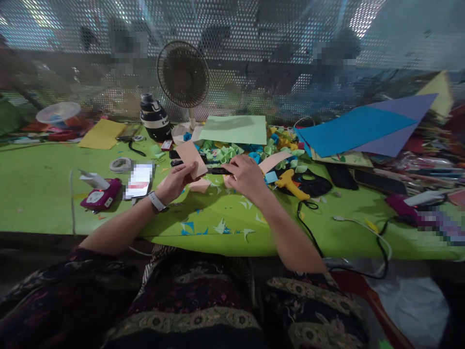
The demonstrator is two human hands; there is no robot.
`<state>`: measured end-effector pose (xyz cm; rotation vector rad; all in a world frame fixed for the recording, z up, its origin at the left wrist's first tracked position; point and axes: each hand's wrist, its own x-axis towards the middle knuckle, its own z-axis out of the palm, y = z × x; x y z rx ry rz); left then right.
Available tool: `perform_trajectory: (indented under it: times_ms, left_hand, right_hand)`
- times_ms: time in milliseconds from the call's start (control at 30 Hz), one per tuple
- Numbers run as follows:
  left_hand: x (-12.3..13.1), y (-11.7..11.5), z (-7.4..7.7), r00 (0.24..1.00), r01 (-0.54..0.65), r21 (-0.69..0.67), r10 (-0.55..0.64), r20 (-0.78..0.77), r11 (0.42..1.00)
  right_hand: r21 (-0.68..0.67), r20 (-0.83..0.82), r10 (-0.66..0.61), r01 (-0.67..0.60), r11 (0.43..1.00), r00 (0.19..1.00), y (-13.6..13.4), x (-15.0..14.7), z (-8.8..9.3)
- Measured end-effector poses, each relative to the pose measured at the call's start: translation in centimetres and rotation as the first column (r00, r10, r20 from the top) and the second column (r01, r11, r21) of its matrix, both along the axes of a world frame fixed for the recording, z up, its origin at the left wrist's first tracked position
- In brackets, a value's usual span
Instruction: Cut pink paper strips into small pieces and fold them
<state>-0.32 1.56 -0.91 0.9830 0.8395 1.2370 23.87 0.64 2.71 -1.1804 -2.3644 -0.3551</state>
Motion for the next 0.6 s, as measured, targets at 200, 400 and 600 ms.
perform_trajectory:
  times_ms: [200,400,600]
  left_hand:
    - [0.11,-0.13,0.03,1.0,0.01,-0.01,-0.01,0.017,1.0]
    - [0.04,0.03,-0.25,1.0,0.009,-0.018,-0.01,-0.025,1.0]
    - [0.11,-0.32,0.29,1.0,0.014,0.0,-0.014,-0.005,1.0]
  right_hand:
    - [-0.002,-0.006,-0.001,0.001,1.0,1.0,-0.19,-0.34,-0.13]
    - [-0.048,-0.003,0.04,-0.04,0.998,0.999,-0.27,-0.49,-0.08]
    - [-0.059,-0.017,0.045,-0.046,0.997,0.999,-0.26,-0.19,0.22]
